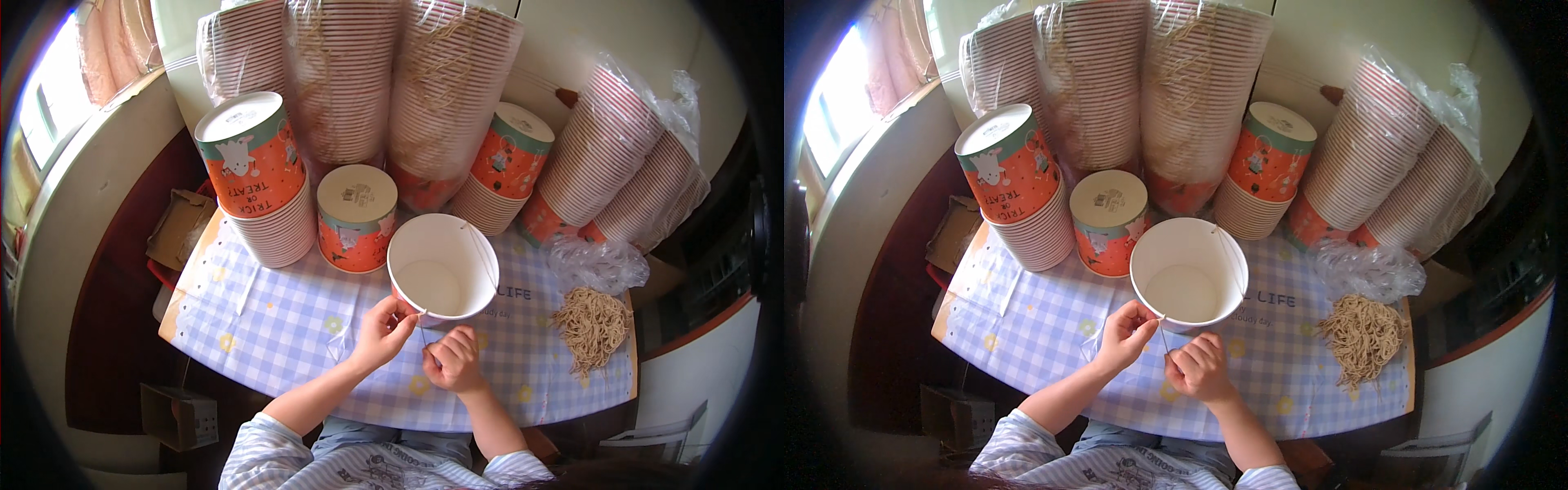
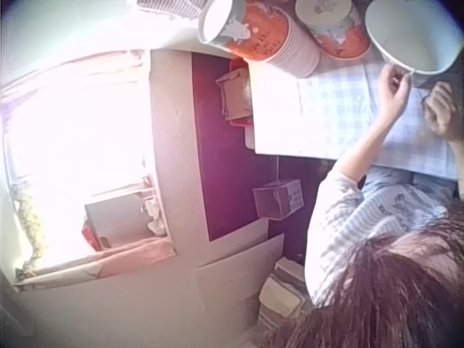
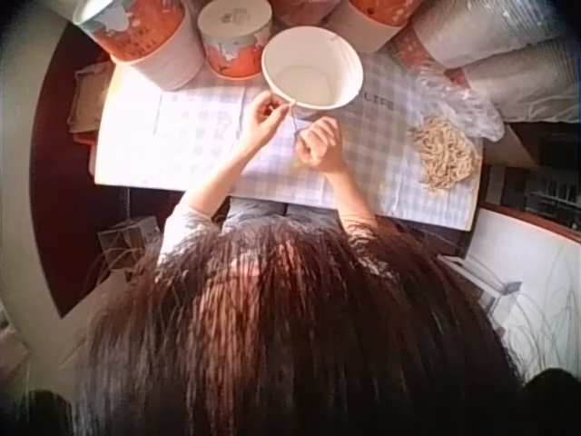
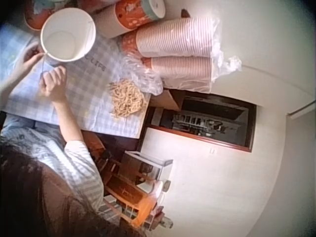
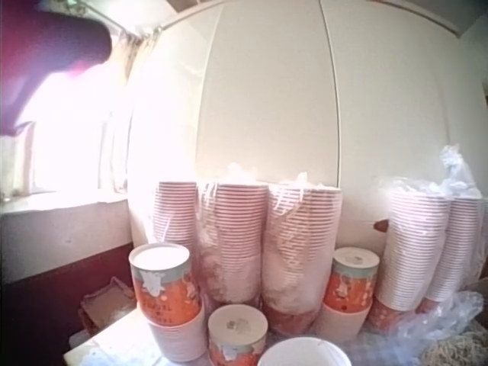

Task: The recorder is securing paper cups with rubber bands.

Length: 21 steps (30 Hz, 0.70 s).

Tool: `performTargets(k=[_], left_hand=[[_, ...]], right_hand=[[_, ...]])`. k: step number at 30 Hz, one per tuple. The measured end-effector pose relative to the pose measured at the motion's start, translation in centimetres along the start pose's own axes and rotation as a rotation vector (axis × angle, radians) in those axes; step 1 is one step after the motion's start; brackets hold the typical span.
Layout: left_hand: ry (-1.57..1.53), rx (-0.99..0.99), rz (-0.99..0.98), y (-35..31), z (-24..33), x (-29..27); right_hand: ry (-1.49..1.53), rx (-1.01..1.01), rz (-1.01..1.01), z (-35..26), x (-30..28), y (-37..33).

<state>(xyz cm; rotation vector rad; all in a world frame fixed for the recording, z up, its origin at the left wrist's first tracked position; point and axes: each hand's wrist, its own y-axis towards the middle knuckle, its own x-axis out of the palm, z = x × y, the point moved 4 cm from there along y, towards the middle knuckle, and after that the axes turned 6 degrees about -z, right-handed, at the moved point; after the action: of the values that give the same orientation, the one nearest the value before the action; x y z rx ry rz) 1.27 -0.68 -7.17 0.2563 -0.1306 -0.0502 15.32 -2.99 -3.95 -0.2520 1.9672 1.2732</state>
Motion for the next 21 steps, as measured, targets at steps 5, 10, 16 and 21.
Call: performTargets(k=[5,10,16,21], left_hand=[[-0.170,-0.156,-0.075,-0.3,-0.9,0.0],[-0.251,-0.208,-0.106,-0.5,-1.2,0.9],[-0.440,-0.210,-0.122,-0.4,-0.8,1.0],[-0.521,-0.256,-0.141,-0.4,-0.3,1.2]], right_hand=[[-0.063,-0.006,-0.034,-0.1,0.4,0.1],[-0.077,0.015,-0.066,-0.2,0.6,0.2],[-0.032,-0.020,-0.043,-0.3,0.2,-0.1],[0.041,-0.023,-0.007,-0.6,0.0,0.0]])
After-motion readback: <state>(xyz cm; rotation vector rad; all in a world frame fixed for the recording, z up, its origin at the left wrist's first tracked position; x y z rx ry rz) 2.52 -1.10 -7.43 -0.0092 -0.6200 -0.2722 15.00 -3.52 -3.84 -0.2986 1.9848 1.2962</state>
